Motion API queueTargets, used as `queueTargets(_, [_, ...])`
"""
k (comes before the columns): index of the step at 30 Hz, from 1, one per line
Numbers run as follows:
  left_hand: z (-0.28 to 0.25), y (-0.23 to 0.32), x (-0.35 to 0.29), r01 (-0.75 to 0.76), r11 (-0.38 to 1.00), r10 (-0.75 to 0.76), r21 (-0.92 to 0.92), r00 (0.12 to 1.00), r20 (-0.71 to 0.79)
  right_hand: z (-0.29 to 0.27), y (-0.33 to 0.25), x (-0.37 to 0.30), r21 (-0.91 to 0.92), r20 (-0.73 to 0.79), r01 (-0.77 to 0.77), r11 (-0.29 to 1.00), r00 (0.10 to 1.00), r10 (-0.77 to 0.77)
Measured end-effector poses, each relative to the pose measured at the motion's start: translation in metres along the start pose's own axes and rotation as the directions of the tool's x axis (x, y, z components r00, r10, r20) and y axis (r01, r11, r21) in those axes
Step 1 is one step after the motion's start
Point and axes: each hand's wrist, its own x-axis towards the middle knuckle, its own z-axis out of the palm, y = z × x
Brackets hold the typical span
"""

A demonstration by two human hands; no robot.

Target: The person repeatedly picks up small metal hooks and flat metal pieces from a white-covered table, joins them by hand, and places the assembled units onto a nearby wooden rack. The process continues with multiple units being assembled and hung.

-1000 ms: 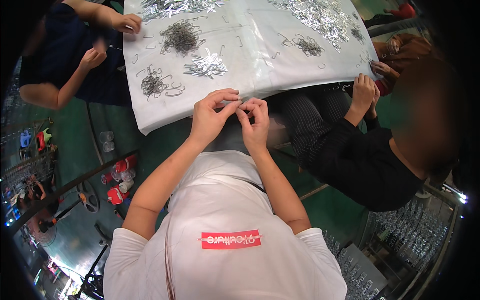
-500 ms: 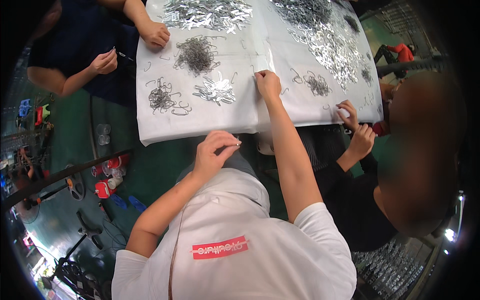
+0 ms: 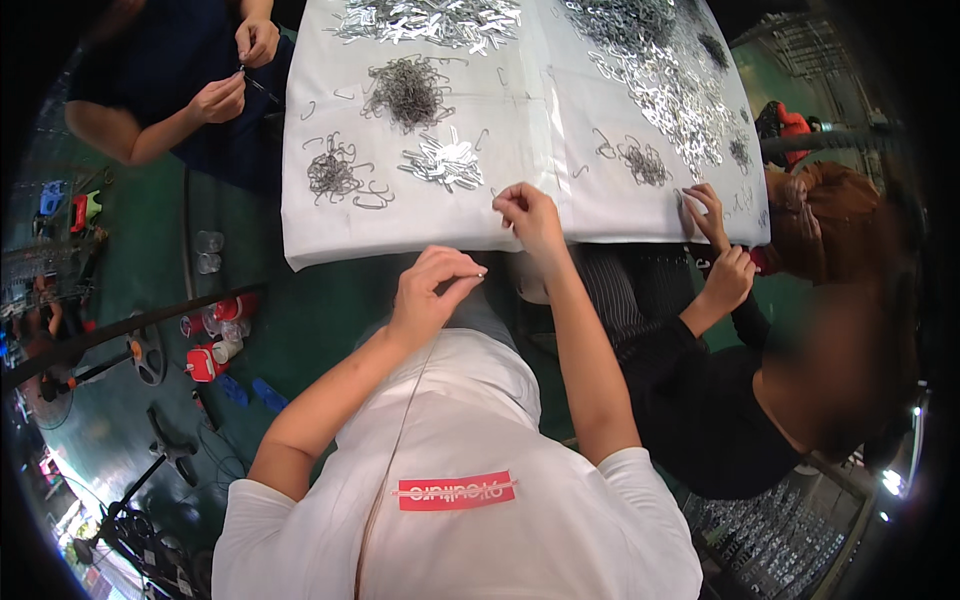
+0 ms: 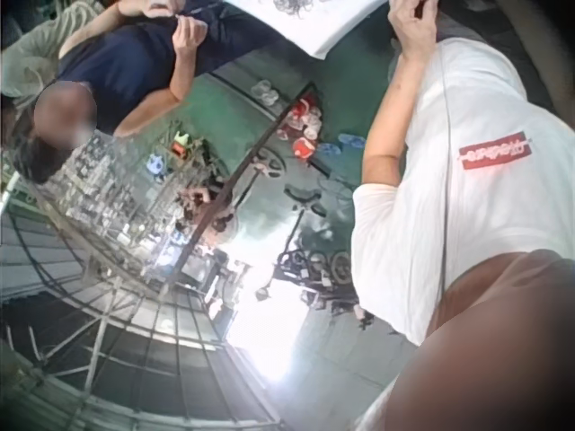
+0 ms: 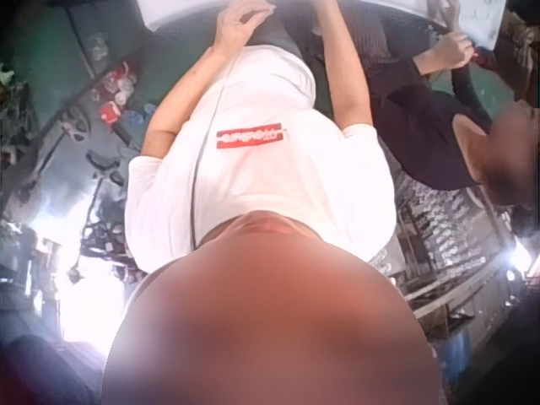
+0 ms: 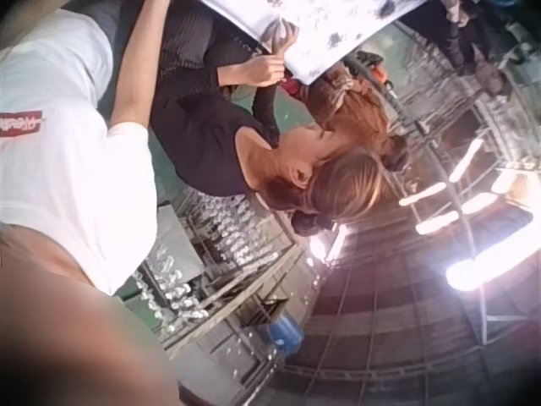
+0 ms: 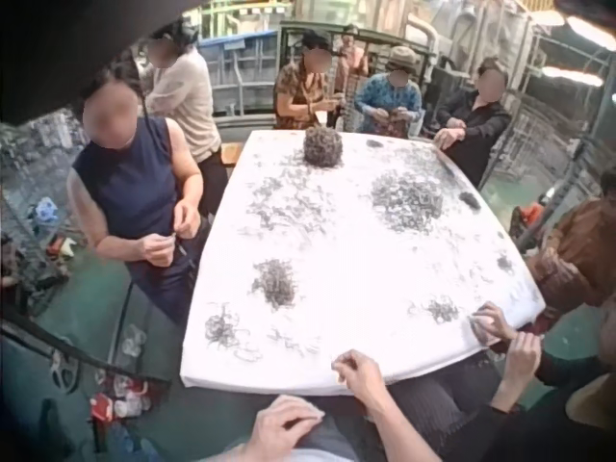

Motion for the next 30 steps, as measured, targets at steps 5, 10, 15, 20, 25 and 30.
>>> queueTargets(5, [-0.003,-0.002,-0.004,-0.014,1.0,0.014,0.007,0.999,0.035,0.011,-0.027,-0.092,0.415,0.002,-0.07,0.907,0.997,0.076])
queueTargets(10, [-0.004,-0.001,-0.006,-0.009,1.0,0.011,-0.027,0.999,0.041,0.029,-0.038,-0.135,0.64,-0.072,-0.04,0.768,0.991,0.111])
queueTargets(15, [-0.007,0.004,-0.009,-0.032,0.998,0.033,-0.048,0.999,0.037,0.043,-0.033,-0.143,0.737,-0.121,0.03,0.675,0.989,0.088])
queueTargets(20, [-0.01,0.008,-0.013,-0.045,0.998,0.047,-0.033,0.997,0.056,0.059,-0.029,-0.141,0.717,-0.269,0.203,0.667,0.963,-0.003])
queueTargets(25, [-0.011,-0.002,-0.014,-0.179,0.984,0.179,0.015,0.984,0.016,0.071,-0.025,-0.143,0.563,-0.433,0.416,0.714,0.884,-0.174])
queueTargets(30, [-0.021,-0.065,0.051,-0.163,0.941,0.204,0.296,0.972,-0.116,0.069,-0.022,-0.144,0.552,-0.412,0.44,0.708,0.882,-0.227])
